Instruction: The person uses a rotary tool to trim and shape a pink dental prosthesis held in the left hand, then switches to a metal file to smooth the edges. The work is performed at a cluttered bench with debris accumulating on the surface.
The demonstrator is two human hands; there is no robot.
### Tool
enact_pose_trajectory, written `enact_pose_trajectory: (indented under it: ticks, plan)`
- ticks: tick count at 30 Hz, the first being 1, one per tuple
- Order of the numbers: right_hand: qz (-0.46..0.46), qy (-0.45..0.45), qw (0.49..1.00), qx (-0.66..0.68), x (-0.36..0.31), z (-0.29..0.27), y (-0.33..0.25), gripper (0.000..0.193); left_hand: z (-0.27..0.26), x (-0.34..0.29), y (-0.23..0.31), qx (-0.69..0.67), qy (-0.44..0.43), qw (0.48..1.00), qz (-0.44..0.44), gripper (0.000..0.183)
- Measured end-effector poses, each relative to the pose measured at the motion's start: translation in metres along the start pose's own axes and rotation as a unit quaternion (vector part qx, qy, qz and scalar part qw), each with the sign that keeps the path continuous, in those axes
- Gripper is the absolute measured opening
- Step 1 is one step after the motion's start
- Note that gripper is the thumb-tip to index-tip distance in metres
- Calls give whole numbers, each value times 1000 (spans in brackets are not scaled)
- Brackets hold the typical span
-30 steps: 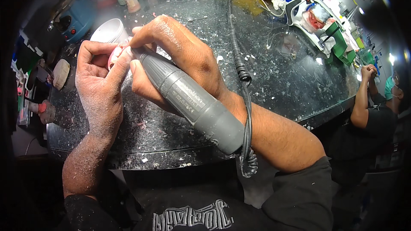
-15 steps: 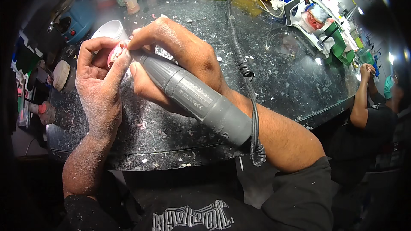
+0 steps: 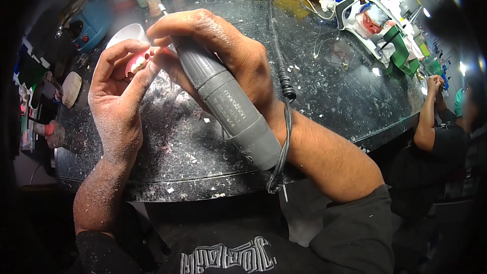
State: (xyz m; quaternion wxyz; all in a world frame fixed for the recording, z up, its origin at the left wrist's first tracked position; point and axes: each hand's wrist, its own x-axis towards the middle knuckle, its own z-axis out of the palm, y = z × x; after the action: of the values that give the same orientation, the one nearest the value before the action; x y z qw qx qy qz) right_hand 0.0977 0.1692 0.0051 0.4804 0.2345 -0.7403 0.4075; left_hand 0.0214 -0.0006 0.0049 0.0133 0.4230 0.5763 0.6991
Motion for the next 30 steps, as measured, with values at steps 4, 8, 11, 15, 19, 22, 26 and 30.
enact_pose_trajectory:
  ticks: [4, 8, 11, 15, 19, 22, 26, 30]
  plan:
    - [19, 0, 1000, 13, 0, -4, 2, 37, 3, 1, -2, -36, -15, 999, -8, 31]
    - [53, -1, 998, 22, 5, -8, 0, 37, 6, 1, 7, -122, -2, 988, -91, 40]
    - [116, -9, 992, 50, 5, -9, -4, 34, 1, 0, -1, -122, -12, 988, -99, 36]
    - [232, 34, 959, 160, 6, -10, -12, 31, -1, 3, -7, -182, -8, 979, -91, 33]
    - [207, 38, 971, 114, 4, -12, -6, 31, -2, 4, -7, -169, 5, 981, -95, 33]
    - [183, -16, 983, 28, 8, -18, -19, 38, 1, 3, -2, -128, 11, 988, -89, 29]
    - [41, 36, 999, -3, 2, -1, -13, 32, 3, 4, -1, -101, -8, 992, -74, 21]
    - [-14, 17, 1000, -1, -3, 6, -8, 37, -6, -1, -5, -68, 14, 996, -47, 13]
